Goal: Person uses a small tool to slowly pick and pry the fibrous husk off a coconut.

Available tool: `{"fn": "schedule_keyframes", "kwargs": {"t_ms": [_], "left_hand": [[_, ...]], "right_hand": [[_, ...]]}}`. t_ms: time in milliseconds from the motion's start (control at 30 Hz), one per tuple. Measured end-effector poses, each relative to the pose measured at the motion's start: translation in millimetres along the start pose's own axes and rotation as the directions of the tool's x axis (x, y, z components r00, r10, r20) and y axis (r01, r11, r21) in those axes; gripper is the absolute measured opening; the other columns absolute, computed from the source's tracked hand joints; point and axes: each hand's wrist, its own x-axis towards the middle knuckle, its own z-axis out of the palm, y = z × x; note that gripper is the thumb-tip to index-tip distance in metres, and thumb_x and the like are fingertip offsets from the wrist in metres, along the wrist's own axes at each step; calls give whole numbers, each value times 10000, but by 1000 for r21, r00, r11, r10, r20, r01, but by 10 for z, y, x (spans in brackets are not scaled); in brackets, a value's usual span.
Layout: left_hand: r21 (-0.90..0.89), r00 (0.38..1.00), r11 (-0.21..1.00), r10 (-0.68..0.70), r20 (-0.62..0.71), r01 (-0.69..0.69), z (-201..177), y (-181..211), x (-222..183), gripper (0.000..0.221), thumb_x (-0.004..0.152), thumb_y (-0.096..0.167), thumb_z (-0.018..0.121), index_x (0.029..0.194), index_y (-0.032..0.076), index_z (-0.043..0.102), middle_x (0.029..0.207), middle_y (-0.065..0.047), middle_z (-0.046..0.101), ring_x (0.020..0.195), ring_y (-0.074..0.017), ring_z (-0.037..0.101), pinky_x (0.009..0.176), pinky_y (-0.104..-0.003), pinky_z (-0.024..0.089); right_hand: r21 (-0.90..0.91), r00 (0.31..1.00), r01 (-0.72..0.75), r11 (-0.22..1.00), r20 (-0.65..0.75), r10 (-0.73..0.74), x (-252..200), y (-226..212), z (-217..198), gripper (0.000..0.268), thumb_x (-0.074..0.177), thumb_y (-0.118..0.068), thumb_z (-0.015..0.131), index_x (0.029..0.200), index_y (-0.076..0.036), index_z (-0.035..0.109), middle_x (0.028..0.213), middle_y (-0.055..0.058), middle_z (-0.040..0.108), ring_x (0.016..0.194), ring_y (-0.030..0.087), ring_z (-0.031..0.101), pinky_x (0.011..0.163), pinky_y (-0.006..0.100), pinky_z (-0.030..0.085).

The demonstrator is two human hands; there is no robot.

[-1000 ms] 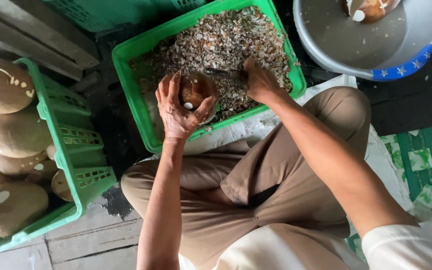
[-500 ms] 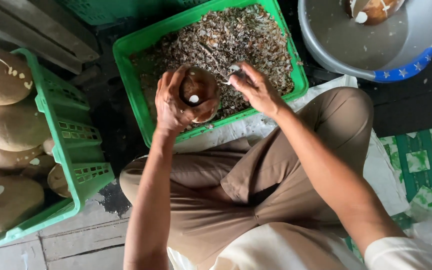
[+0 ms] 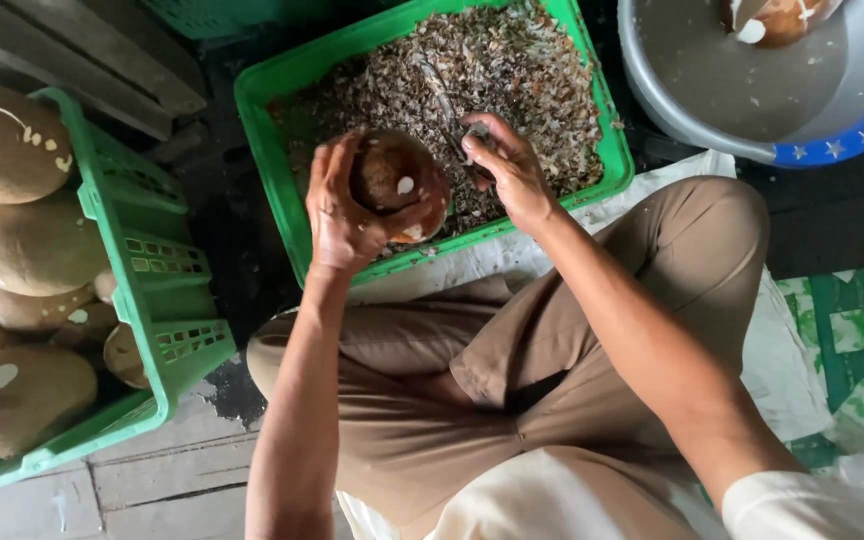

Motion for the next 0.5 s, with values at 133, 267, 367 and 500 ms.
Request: {"fn": "schedule_keyframes", "kwargs": {"t_ms": [133,267,367,500], "left_hand": [[238,992,969,85,-98,-59,61,214,-116,1047,544,552,1024,1341,100,518,1266,-157,493,1123,-384,580,987,-527,501],[177,997,984,12,-70,0,60,259,-148,1081,475,495,1005,1344,88,506,1227,-153,488,1089,-383,564,971,-548,476],[77,1000,997,-2,-17,3,-45,185,-116,1029,491,526,1007,1306,105,541,1182,-135,511,1087,-381,587,995,-529,468],[-78,994,992,-94,54,98,-3,76,-44,1123,488,470,1003,1430,106,513,1351,-199,509,1246,-463,569,1087,-558,453]], "right_hand": [[-72,1000,23,997,-1,-23,-7,55,26,239,1023,-275,667,1203,-119,661,876,64,560,771,135,568,587,241,476],[-138,997,83,987,22,-80,-9,-36,143,220,1015,-251,691,1204,-138,696,909,87,633,848,152,598,629,257,524],[-147,991,129,981,66,-121,-42,-83,148,177,1016,-193,695,1178,-123,706,959,120,668,894,151,592,678,297,552],[-148,982,166,975,111,-150,-21,11,85,190,1032,-163,683,1203,-79,687,1033,187,682,940,249,624,784,400,576]]}}
